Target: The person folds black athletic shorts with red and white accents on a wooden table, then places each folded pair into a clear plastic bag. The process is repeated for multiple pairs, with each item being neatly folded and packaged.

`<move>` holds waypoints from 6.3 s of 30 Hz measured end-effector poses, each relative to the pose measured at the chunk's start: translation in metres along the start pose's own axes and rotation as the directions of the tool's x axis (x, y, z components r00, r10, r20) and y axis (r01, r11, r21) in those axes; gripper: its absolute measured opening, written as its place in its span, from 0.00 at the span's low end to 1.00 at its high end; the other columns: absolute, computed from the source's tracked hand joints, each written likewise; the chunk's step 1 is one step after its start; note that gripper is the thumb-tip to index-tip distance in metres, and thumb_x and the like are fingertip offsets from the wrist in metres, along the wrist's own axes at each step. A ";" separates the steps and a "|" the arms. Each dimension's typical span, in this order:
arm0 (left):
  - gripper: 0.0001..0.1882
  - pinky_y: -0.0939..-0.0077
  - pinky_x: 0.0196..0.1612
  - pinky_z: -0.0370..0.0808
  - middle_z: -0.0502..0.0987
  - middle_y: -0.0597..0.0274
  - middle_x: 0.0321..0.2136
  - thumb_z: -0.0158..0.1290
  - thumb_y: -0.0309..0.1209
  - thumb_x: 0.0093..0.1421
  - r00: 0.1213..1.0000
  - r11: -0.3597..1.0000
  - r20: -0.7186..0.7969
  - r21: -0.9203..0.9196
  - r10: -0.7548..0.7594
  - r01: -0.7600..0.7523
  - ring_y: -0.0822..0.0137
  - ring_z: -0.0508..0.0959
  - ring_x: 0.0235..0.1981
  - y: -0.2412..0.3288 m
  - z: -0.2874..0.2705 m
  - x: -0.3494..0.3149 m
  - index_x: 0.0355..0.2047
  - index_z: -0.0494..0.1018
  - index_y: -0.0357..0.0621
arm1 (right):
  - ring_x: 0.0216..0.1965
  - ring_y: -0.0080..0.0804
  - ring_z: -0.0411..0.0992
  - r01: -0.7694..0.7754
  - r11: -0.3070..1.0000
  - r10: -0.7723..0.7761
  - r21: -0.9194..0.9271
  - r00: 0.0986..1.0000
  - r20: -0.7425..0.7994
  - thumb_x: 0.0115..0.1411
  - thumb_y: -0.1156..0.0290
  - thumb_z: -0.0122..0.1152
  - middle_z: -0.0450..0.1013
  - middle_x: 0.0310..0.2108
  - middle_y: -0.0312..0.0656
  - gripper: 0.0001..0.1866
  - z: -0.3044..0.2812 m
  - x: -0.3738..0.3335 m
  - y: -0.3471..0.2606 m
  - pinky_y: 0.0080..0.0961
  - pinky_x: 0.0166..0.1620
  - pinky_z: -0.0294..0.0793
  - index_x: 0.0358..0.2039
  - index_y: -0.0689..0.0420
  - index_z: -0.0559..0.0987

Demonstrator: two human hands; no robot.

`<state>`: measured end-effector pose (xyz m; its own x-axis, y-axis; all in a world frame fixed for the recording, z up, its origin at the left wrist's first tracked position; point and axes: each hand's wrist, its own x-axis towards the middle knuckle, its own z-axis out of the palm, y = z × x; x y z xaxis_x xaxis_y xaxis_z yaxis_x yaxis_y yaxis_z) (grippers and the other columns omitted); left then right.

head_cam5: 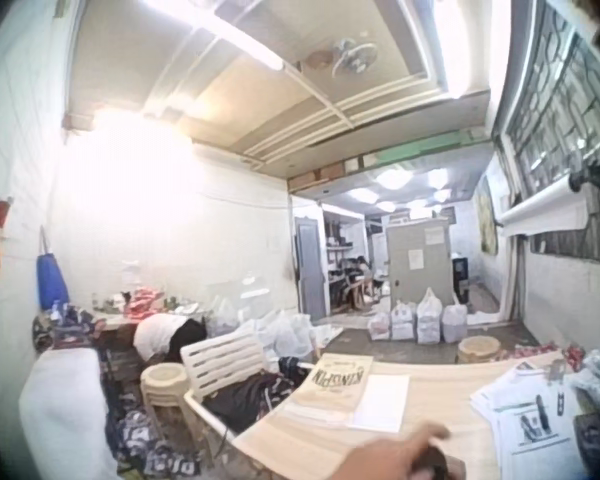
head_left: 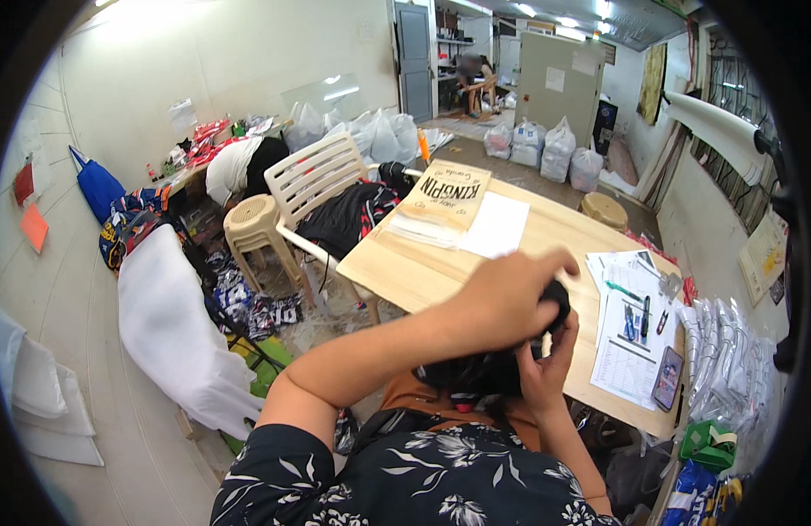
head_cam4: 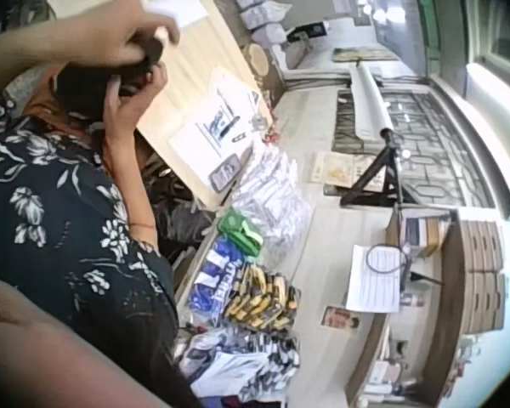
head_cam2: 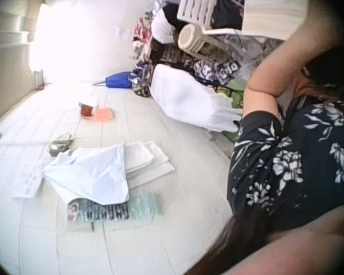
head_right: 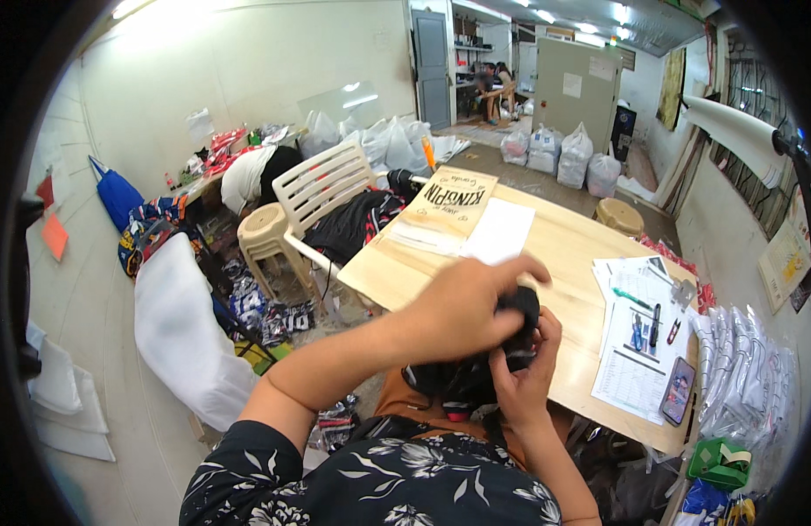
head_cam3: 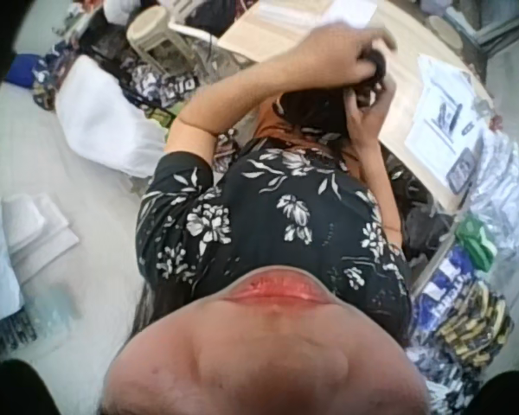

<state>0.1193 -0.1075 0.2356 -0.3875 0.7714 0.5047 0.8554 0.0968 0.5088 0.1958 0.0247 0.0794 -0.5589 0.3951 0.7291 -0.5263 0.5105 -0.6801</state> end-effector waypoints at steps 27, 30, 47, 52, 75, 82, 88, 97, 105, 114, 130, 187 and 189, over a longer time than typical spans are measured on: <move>0.09 0.60 0.47 0.75 0.76 0.50 0.37 0.53 0.24 0.49 0.838 0.978 -0.545 0.190 0.036 0.082 0.50 0.78 0.41 -0.079 -0.046 0.024 0.27 0.83 0.46 | 0.44 0.27 0.71 -0.073 0.988 0.031 -0.137 0.958 -0.286 0.55 0.90 0.45 0.72 0.43 0.41 0.21 -0.141 0.049 0.007 0.22 0.52 0.70 0.49 0.63 0.71; 0.12 0.57 0.48 0.75 0.74 0.48 0.42 0.53 0.23 0.50 0.861 0.916 -0.509 0.354 0.022 0.186 0.46 0.77 0.43 -0.126 -0.043 0.023 0.34 0.82 0.47 | 0.42 0.28 0.71 0.104 0.989 -0.119 -0.108 0.982 -0.149 0.53 0.86 0.46 0.72 0.38 0.43 0.19 -0.146 0.069 0.000 0.25 0.51 0.70 0.47 0.64 0.72; 0.16 0.55 0.51 0.70 0.75 0.52 0.46 0.59 0.25 0.52 0.981 0.988 -0.191 0.146 -0.027 0.056 0.49 0.73 0.50 -0.233 0.124 0.025 0.43 0.78 0.44 | 0.41 0.51 0.73 -0.189 0.591 0.278 -0.784 0.960 -0.021 0.54 0.74 0.64 0.71 0.41 0.48 0.24 -0.034 0.038 0.149 0.42 0.46 0.74 0.53 0.57 0.70; 0.28 0.57 0.58 0.68 0.75 0.48 0.52 0.64 0.36 0.53 0.982 1.000 0.189 0.009 0.022 -0.024 0.48 0.73 0.56 -0.252 0.175 0.048 0.54 0.72 0.43 | 0.30 0.40 0.75 -0.656 0.694 0.704 -0.297 0.705 0.089 0.61 0.77 0.57 0.73 0.33 0.49 0.25 -0.048 0.032 0.153 0.34 0.37 0.78 0.59 0.59 0.65; 0.10 0.61 0.33 0.75 0.80 0.57 0.27 0.63 0.37 0.56 0.975 0.982 0.123 -0.070 0.183 -0.176 0.55 0.80 0.29 -0.167 0.143 0.040 0.32 0.80 0.44 | 0.33 0.37 0.74 -0.174 0.831 0.553 -0.528 0.168 0.816 0.70 0.44 0.41 0.77 0.30 0.48 0.33 -0.043 0.167 0.132 0.34 0.41 0.73 0.36 0.64 0.82; 0.13 0.65 0.30 0.72 0.78 0.55 0.22 0.65 0.39 0.55 0.964 0.912 0.192 -0.399 0.183 -0.093 0.53 0.78 0.25 -0.119 0.062 0.073 0.28 0.77 0.42 | 0.24 0.41 0.72 -0.331 0.853 0.493 -0.404 0.253 0.833 0.62 0.52 0.63 0.75 0.23 0.50 0.22 -0.077 0.178 -0.008 0.34 0.32 0.71 0.30 0.63 0.80; 0.26 0.51 0.60 0.61 0.77 0.58 0.29 0.66 0.53 0.51 0.480 0.906 0.773 -0.401 0.414 -0.137 0.57 0.76 0.38 -0.139 0.071 0.068 0.26 0.75 0.39 | 0.28 0.32 0.75 0.201 0.938 -0.343 0.282 0.446 0.826 0.64 0.60 0.61 0.78 0.30 0.44 0.16 -0.153 0.211 -0.076 0.28 0.40 0.71 0.33 0.64 0.78; 0.15 0.56 0.52 0.66 0.79 0.64 0.35 0.71 0.34 0.40 0.873 0.727 -0.033 0.569 0.487 -0.384 0.53 0.74 0.48 -0.211 -0.070 0.189 0.28 0.79 0.50 | 0.48 0.38 0.73 0.293 0.486 0.196 -0.823 0.882 0.429 0.45 0.77 0.70 0.76 0.40 0.43 0.19 -0.216 0.278 -0.076 0.38 0.60 0.65 0.41 0.58 0.79; 0.12 0.62 0.48 0.68 0.75 0.63 0.33 0.65 0.31 0.49 0.866 0.541 0.084 0.749 0.494 -0.382 0.55 0.74 0.41 -0.176 -0.109 0.191 0.29 0.72 0.44 | 0.44 0.42 0.70 0.534 0.280 -0.080 -0.798 0.841 0.535 0.46 0.76 0.70 0.76 0.36 0.41 0.11 -0.185 0.292 -0.010 0.36 0.53 0.67 0.31 0.59 0.79; 0.13 0.68 0.42 0.73 0.77 0.57 0.32 0.64 0.24 0.43 0.956 0.883 0.015 0.380 0.294 -0.277 0.57 0.77 0.36 -0.137 -0.126 0.094 0.28 0.72 0.38 | 0.36 0.30 0.77 0.313 0.795 -0.068 -0.520 0.897 0.436 0.44 0.80 0.75 0.80 0.34 0.40 0.15 -0.196 0.225 -0.073 0.23 0.39 0.74 0.34 0.60 0.82; 0.27 0.63 0.62 0.66 0.70 0.44 0.58 0.55 0.26 0.61 0.953 0.986 -0.251 -0.046 -0.167 0.161 0.49 0.69 0.61 -0.302 0.068 0.128 0.62 0.65 0.41 | 0.65 0.58 0.59 -0.033 0.043 0.673 -0.999 0.740 0.005 0.57 0.63 0.64 0.60 0.63 0.63 0.32 -0.216 0.200 0.207 0.47 0.64 0.63 0.61 0.60 0.67; 0.13 0.59 0.37 0.70 0.79 0.55 0.27 0.51 0.36 0.63 0.984 0.920 0.176 -0.381 -0.018 0.085 0.55 0.77 0.33 -0.262 0.236 0.019 0.30 0.79 0.40 | 0.31 0.31 0.75 -0.321 0.921 0.358 -0.222 0.921 0.152 0.53 0.81 0.63 0.76 0.30 0.43 0.09 -0.042 0.020 0.173 0.25 0.36 0.73 0.37 0.62 0.81; 0.14 0.60 0.37 0.69 0.77 0.52 0.26 0.48 0.34 0.65 0.976 0.911 0.209 -0.389 -0.058 0.137 0.53 0.75 0.31 -0.263 0.237 0.018 0.27 0.76 0.38 | 0.30 0.31 0.74 -0.338 0.914 0.375 -0.226 0.914 0.153 0.54 0.79 0.64 0.76 0.29 0.42 0.05 -0.044 0.018 0.179 0.25 0.35 0.71 0.33 0.62 0.80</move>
<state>-0.0308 0.0303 -0.0543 -0.3558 0.8789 0.3178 0.5922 -0.0510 0.8042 0.1199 0.1562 -0.0258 -0.8065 0.4360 0.3993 -0.1473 0.5058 -0.8500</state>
